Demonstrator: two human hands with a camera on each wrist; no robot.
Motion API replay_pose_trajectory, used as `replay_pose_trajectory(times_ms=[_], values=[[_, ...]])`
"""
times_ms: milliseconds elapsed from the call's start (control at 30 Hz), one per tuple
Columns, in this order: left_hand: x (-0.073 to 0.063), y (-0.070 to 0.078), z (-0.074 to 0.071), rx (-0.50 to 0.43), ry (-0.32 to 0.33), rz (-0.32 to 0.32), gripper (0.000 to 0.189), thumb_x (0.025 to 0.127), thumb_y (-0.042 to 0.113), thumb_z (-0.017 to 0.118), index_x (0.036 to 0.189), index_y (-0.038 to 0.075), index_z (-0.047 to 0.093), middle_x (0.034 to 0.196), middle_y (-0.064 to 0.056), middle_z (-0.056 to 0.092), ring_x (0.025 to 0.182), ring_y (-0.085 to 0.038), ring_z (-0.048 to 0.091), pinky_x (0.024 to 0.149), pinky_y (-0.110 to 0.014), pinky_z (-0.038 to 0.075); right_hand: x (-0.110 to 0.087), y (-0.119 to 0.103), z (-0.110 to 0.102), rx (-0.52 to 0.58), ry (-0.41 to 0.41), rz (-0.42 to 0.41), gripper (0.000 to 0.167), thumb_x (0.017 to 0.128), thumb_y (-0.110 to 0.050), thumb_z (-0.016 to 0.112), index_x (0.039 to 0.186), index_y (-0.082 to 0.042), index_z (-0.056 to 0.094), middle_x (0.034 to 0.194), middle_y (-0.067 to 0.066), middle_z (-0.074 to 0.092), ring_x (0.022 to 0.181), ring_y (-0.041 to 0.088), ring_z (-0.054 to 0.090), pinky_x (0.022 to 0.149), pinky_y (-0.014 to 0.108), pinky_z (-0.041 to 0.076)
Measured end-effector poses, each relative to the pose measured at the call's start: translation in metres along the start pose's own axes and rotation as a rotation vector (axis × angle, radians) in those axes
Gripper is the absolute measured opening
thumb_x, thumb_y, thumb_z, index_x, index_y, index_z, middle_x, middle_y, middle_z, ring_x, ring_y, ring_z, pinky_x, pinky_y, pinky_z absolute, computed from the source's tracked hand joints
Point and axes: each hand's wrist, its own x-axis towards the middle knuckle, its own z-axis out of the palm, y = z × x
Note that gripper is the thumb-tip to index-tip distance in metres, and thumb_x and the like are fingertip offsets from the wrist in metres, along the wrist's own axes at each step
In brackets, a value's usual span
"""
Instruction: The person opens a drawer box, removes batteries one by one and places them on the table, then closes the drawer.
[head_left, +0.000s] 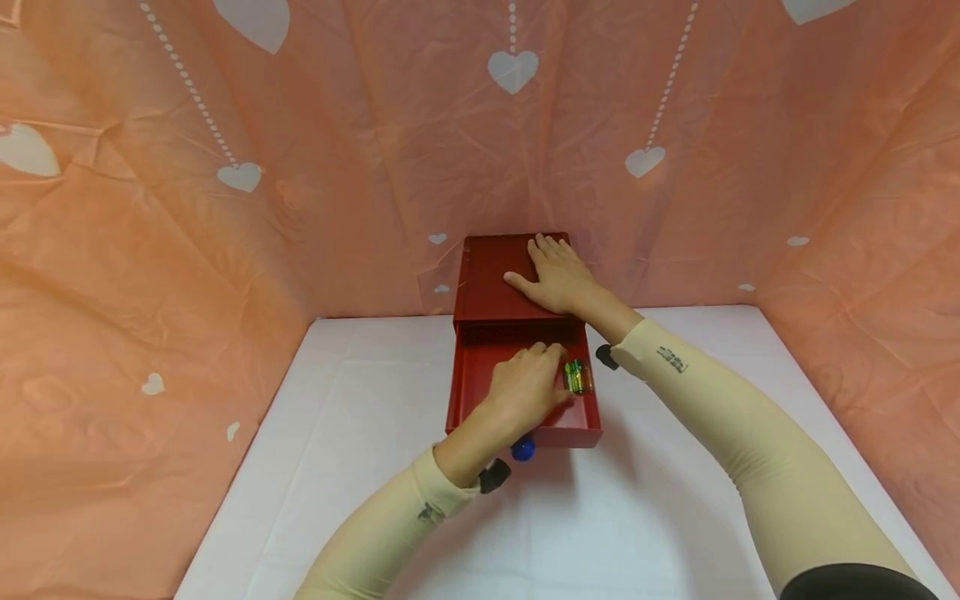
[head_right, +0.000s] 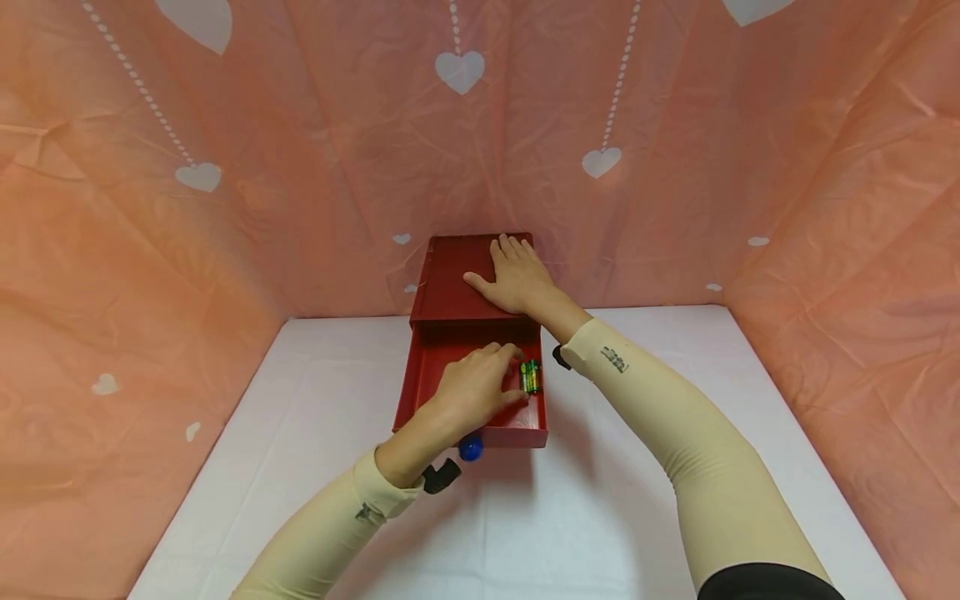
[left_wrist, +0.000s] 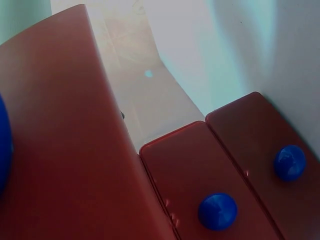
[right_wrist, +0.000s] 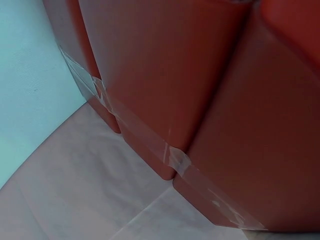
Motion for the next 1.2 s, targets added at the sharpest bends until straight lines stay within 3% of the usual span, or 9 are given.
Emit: replay_pose_trajectory(times_ms=[767, 1200], values=[[0.0, 0.002, 0.0, 0.029, -0.005, 0.009, 0.045, 0.094, 0.039, 0.084, 0.125, 0.012, 0.068, 0.112, -0.004, 0.07, 0.102, -0.021, 0.07, 0.083, -0.043, 0.064, -0.002, 0.0, -0.001, 0.006, 0.004, 0.004, 0.091, 0.111, -0.062, 0.04, 0.168, 0.005, 0.018, 0.177, 0.025, 0.012, 0.166, 0.038, 0.008, 0.134, 0.046, 0.0], [-0.009, -0.007, -0.014, -0.224, -0.019, 0.015, 0.045, 0.096, 0.025, 0.084, 0.131, 0.004, 0.066, 0.111, -0.006, 0.066, 0.096, -0.018, 0.064, 0.093, -0.034, 0.061, -0.002, 0.001, 0.0, 0.007, 0.003, 0.004, 0.091, 0.111, -0.063, 0.039, 0.168, 0.004, 0.018, 0.177, 0.024, 0.011, 0.166, 0.037, 0.008, 0.134, 0.046, -0.001]])
